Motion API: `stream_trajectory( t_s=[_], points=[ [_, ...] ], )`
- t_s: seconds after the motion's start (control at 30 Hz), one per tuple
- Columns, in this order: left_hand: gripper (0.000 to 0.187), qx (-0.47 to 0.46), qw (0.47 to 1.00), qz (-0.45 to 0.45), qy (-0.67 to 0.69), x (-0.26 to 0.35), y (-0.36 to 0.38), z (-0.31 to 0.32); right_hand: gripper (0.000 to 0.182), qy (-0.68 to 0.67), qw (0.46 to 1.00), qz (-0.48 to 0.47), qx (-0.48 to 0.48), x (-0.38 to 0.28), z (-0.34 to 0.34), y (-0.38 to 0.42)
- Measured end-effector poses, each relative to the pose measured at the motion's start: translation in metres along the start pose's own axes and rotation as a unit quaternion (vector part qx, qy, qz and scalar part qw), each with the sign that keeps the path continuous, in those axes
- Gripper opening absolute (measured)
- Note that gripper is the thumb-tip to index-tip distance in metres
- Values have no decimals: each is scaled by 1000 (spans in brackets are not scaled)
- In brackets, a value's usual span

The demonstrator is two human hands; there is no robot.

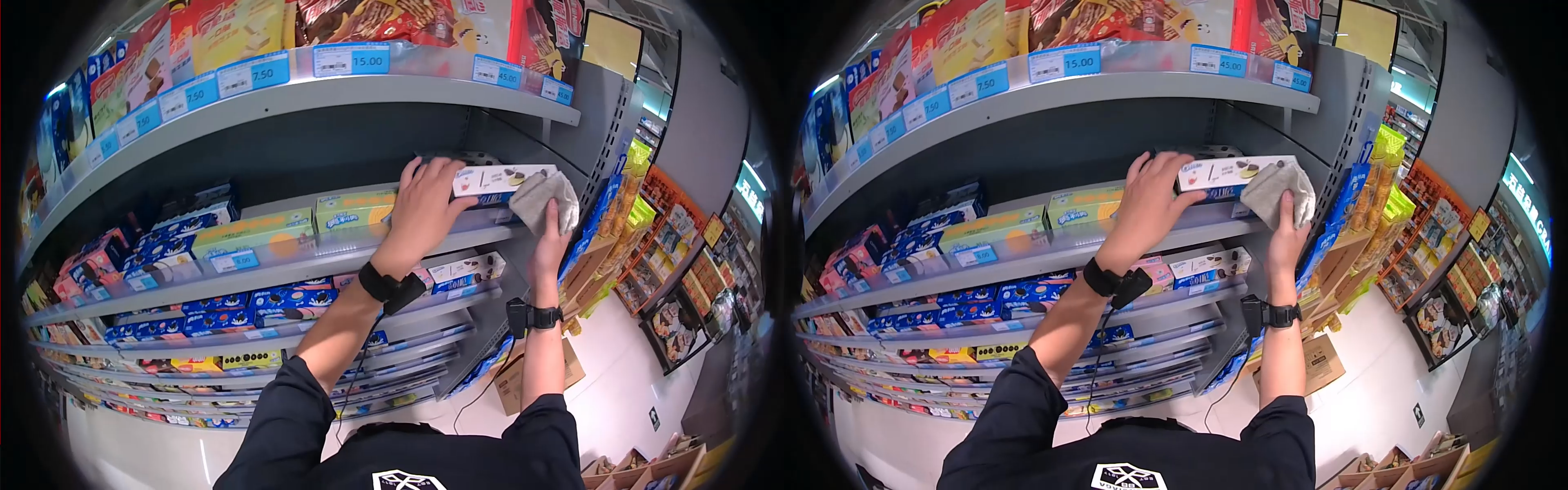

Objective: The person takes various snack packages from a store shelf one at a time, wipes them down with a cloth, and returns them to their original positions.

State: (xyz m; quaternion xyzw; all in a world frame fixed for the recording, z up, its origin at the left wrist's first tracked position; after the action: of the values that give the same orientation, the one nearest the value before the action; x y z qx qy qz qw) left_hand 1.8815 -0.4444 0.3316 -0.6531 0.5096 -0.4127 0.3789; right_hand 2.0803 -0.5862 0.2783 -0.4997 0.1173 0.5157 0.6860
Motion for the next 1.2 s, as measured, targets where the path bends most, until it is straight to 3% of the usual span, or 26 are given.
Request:
stream_trajectory(
  t_s=[0.07, 0.13, 0.17, 0.2, 0.23, 0.27, 0.37, 0.43, 0.5, 0.53, 0.6, 0.63, 0.67, 0.73, 0.8, 0.9, 0.93, 1.0, 1.07, 1.13, 1.2],
  points=[
    [52, 75, 982, -27, 172, 4, -1, -10, 45, -21, 997, -77, -10, -11, -4, 7],
    [55, 69, 972, -27, 223, 11, 4, -24, 44, -117, 993, -35, -4, -22, -8, 22],
    [58, 117, 953, -5, 280, 13, 9, -31, 47, -122, 992, -18, -7, -30, -14, 34],
    [61, 162, 928, 15, 336, 16, 17, -38, 51, -100, 995, -25, -18, -52, -10, 52],
    [66, 147, 894, -3, 423, 25, 27, -51, 52, -102, 992, -54, -41, -70, -8, 68],
    [60, 189, 855, -41, 480, 35, 36, -65, 53, -106, 989, -84, -64, -85, -6, 83],
    [46, 142, 881, -149, 425, 41, 82, -106, 56, -24, 988, -131, -78, -108, -9, 124],
    [34, 170, 828, -241, 477, 40, 115, -122, 55, 27, 983, -154, -100, -120, -15, 141],
    [32, 196, 774, -319, 510, 35, 142, -131, 54, 206, 943, -262, 8, -139, -19, 151],
    [33, 193, 752, -354, 521, 34, 152, -137, 53, 183, 907, -365, 106, -152, -6, 164],
    [33, 216, 690, -417, 551, 42, 166, -150, 56, 282, 781, -538, 145, -138, -22, 173],
    [34, 218, 697, -423, 537, 41, 177, -154, 55, 205, 826, -515, 100, -142, 0, 192],
    [35, 217, 703, -430, 523, 41, 189, -158, 51, 232, 808, -541, 28, -153, 16, 209],
    [34, 198, 691, -452, 528, 53, 202, -174, 45, 348, 810, -457, -117, -147, 35, 245],
    [33, 203, 730, -450, 474, 56, 221, -183, 41, 317, 838, -382, -228, -154, 52, 280],
    [41, 254, 683, -434, 530, 67, 241, -201, 38, 270, 820, -377, -335, -157, 55, 341],
    [46, 241, 722, -453, 464, 59, 254, -202, 36, 261, 810, -377, -366, -160, 50, 358],
    [50, 246, 638, -498, 534, 63, 277, -206, 31, 273, 794, -372, -396, -170, 37, 381],
    [45, 233, 633, -497, 547, 75, 295, -214, 30, 298, 769, -405, -394, -177, 21, 382],
    [38, 225, 661, -501, 511, 81, 315, -221, 33, 352, 772, -397, -351, -185, 4, 372],
    [37, 223, 689, -485, 490, 89, 328, -235, 38, 384, 819, -346, -250, -192, -10, 357]
  ],
)
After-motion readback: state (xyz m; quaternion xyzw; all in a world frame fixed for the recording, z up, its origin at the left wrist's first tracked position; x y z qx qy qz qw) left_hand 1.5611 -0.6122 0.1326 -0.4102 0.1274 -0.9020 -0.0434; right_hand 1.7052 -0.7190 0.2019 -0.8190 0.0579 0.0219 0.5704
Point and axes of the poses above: each hand's wrist, its own y-axis away from the middle knuckle, its own z-axis out of the palm, x = y × z, the point moved 2 cm from there along -y, towards the middle knuckle, and after that the axes turned 8 degrees about x, right-handed, at the moved point
